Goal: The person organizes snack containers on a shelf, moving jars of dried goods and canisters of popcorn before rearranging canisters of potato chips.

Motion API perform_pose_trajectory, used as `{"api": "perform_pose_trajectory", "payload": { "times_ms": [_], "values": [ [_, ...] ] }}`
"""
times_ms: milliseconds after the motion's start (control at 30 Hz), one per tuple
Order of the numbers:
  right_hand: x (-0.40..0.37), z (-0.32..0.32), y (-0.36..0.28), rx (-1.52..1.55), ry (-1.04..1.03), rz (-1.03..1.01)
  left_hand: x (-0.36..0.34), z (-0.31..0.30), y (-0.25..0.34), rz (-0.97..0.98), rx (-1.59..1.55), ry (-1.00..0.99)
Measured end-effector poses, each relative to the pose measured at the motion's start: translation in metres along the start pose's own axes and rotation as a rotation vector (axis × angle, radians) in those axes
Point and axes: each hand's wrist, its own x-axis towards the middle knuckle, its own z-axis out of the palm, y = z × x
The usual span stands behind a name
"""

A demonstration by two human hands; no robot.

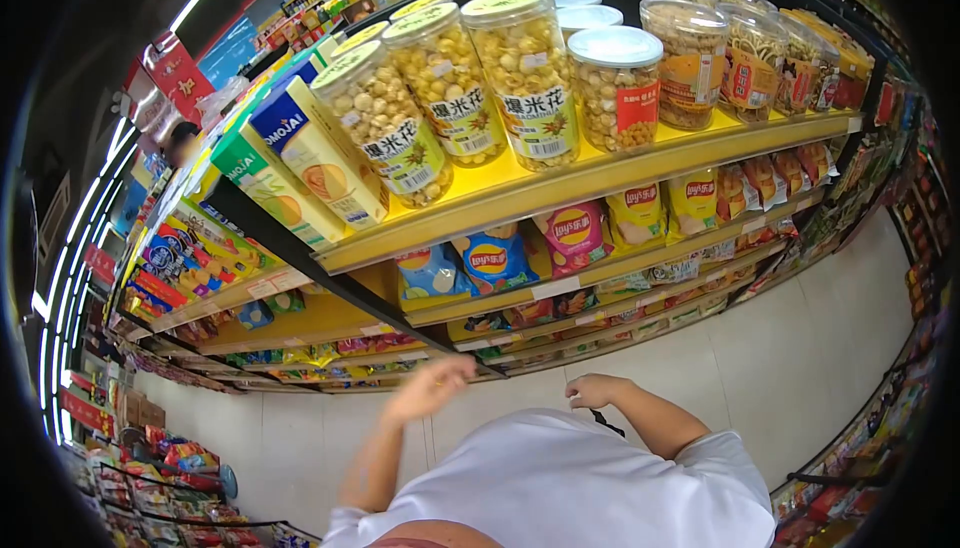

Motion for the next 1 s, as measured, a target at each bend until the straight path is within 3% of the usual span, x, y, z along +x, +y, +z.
{"api": "perform_pose_trajectory", "payload": {
  "times_ms": [67,100,200,267,333,400,433,467,533,600,700,800,1000],
  "values": [
    [-0.012,0.004,0.031,-0.026,0.005,0.024,0.034,-0.051,0.148,0.290,0.070,0.173],
    [-0.015,0.005,0.042,-0.041,0.010,0.035,0.050,-0.077,0.197,0.541,0.350,0.274],
    [-0.037,-0.044,-0.002,0.146,0.023,0.023,0.097,-0.120,0.300,0.783,0.916,0.739],
    [-0.060,-0.098,-0.063,0.331,0.271,-0.342,0.129,-0.146,0.337,0.828,1.184,0.843],
    [-0.110,-0.182,-0.152,0.260,0.508,-0.530,0.152,-0.162,0.351,0.633,1.266,0.860],
    [-0.154,-0.252,-0.211,-0.055,0.952,-0.817,0.171,-0.177,0.352,0.507,1.338,0.839],
    [-0.175,-0.276,-0.236,-0.046,1.086,-0.765,0.175,-0.180,0.349,0.445,1.369,0.828],
    [-0.185,-0.309,-0.256,-0.321,1.305,-0.877,0.177,-0.180,0.347,0.379,1.360,0.798],
    [-0.198,-0.364,-0.298,-0.722,1.536,-0.856,0.178,-0.181,0.345,0.249,1.344,0.735],
    [-0.187,-0.403,-0.315,-0.957,1.573,-0.691,0.179,-0.183,0.340,0.217,1.393,0.717],
    [-0.178,-0.423,-0.346,-0.853,1.327,-0.310,0.181,-0.189,0.334,0.177,1.371,0.698],
    [-0.144,-0.434,-0.335,-0.824,1.410,-0.168,0.183,-0.194,0.330,0.262,1.335,0.689],
    [-0.133,-0.456,-0.315,-0.838,1.379,-0.312,0.180,-0.196,0.330,0.287,1.321,0.654]
  ]
}}
